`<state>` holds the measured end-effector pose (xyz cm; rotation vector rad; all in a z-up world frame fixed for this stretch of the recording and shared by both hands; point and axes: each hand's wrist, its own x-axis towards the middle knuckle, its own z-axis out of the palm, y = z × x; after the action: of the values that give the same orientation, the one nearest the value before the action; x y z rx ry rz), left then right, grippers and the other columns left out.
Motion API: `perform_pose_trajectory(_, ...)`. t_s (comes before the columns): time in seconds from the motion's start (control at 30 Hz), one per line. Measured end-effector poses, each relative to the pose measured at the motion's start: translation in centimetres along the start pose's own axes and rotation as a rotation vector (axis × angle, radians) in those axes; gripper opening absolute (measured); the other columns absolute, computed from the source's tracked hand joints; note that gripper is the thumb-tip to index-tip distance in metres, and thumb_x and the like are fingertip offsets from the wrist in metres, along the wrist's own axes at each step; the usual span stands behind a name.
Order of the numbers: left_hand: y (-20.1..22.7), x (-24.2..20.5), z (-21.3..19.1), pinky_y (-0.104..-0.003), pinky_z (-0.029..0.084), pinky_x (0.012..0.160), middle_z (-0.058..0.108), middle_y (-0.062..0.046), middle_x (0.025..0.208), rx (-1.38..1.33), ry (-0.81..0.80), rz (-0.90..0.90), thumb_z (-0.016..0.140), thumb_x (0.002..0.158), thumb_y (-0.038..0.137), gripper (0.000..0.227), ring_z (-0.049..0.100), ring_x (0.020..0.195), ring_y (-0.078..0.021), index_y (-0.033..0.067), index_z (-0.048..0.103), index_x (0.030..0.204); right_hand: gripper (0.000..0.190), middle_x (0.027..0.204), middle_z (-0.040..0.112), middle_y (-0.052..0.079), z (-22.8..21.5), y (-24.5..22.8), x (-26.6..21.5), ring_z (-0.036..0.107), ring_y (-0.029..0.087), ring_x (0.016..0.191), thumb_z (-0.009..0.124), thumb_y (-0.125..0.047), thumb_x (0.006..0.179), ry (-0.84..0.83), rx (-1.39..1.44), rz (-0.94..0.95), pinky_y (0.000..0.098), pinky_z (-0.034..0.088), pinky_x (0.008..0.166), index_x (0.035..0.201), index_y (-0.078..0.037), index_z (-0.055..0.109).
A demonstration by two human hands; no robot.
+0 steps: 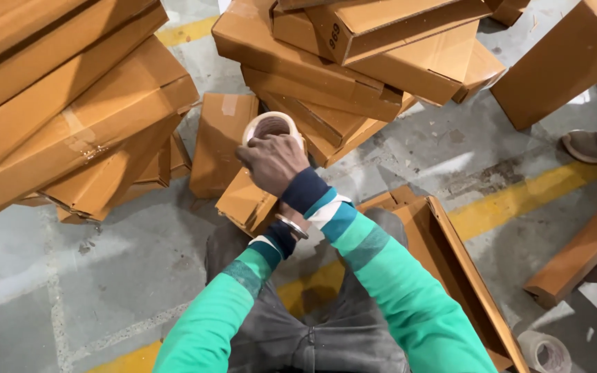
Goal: The person folds flat cardboard pieces into small rectangular boxes, then seals them with clear packing tape. They repeat this process for several boxes, placing each finished unit aside.
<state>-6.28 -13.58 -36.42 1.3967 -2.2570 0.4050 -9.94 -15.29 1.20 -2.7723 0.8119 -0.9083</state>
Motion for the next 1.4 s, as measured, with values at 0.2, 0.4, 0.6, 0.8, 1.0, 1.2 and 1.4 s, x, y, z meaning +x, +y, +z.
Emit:
perform_pose_trajectory(0.2, 0.6, 0.7, -10.5, -0.045, 0.042, 0.105, 0.062, -0.011, 0.141, -0.137, -0.341, -0.296, 0.044, 0.108, 0.027, 0.039, 0.053, 0.131, -0.0312, 0.0083, 0.064, 0.136, 0.011, 0.081, 0.070, 0.007, -0.5, -0.8, 0.1, 0.069, 0.030, 0.077, 0.064, -0.020, 0.082, -0.170, -0.089, 0.017, 0.0474, 0.051, 0.063, 0.090, -0.014, 0.069)
perform_pose_trajectory(0.4, 1.6, 8.6, -35.0, -0.046, 0.052, 0.085, 0.069, -0.014, 0.100, -0.267, -0.388, -0.288, 0.058, 0.092, 0.025, 0.021, 0.066, 0.095, -0.0326, 0.0090, 0.069, 0.098, 0.013, 0.084, 0.071, 0.005, -2.2, -0.8, -1.1, 0.070, 0.028, 0.080, 0.067, -0.021, 0.083, -0.068, -0.052, 0.052, 0.0467, 0.051, 0.066, 0.095, -0.017, 0.071)
perform_pose_trajectory(0.6, -4.7, 9.2, -32.6, -0.057, 0.053, 0.075, 0.054, -0.037, 0.140, -0.320, -0.149, -0.640, 0.051, 0.105, 0.052, 0.073, 0.064, 0.094, -0.0549, -0.0047, 0.047, 0.150, 0.012, 0.106, 0.071, 0.009, -0.4, -3.0, -6.1, 0.068, 0.024, 0.096, 0.062, -0.012, 0.101, 0.529, 0.464, 0.376, 0.0348, 0.056, 0.084, 0.113, -0.011, 0.068)
perform_pose_trajectory(0.8, -4.5, 10.7, -33.5, -0.061, 0.052, 0.086, 0.070, -0.034, 0.105, -0.376, -0.441, -0.750, 0.034, 0.104, 0.059, 0.069, 0.066, 0.099, -0.0541, 0.0040, 0.046, 0.144, 0.016, 0.108, 0.060, 0.010, 9.2, -5.4, -11.4, 0.058, 0.020, 0.105, 0.053, -0.015, 0.108, 0.837, 0.591, 0.784, 0.0326, 0.046, 0.098, 0.116, -0.001, 0.057)
perform_pose_trajectory(1.0, -4.5, 12.3, -34.1, -0.056, 0.053, 0.085, 0.065, -0.036, 0.114, -0.357, -0.406, -0.716, 0.067, 0.080, 0.076, 0.101, 0.065, 0.103, -0.0531, -0.0035, 0.041, 0.137, 0.016, 0.107, 0.055, 0.010, 21.8, 0.8, -17.8, 0.054, 0.021, 0.104, 0.050, -0.018, 0.109, 0.853, 0.713, 0.945, 0.0335, 0.045, 0.097, 0.115, -0.004, 0.050)
perform_pose_trajectory(1.2, -4.8, 11.0, -34.7, -0.056, 0.052, 0.087, 0.063, -0.034, 0.119, -0.255, -0.492, -0.734, 0.082, 0.069, 0.065, 0.109, 0.064, 0.105, -0.0522, 0.0019, 0.036, 0.146, 0.027, 0.107, 0.071, 0.016, 37.4, 11.2, -32.0, 0.066, 0.030, 0.102, 0.063, -0.029, 0.101, 0.422, 0.697, 1.137, 0.0399, 0.051, 0.093, 0.109, -0.004, 0.059)
perform_pose_trajectory(1.4, -11.2, 3.7, -38.8, -0.042, 0.059, 0.092, 0.071, -0.018, 0.124, -0.899, -0.027, -0.870, 0.087, 0.073, 0.039, 0.081, 0.072, 0.108, -0.0302, 0.0039, 0.054, 0.138, 0.056, 0.107, 0.068, 0.024, 26.1, 17.2, -28.1, 0.063, 0.037, 0.102, 0.087, -0.039, 0.079, 0.553, 0.230, 1.463, 0.0451, 0.049, 0.092, 0.112, -0.002, 0.062)
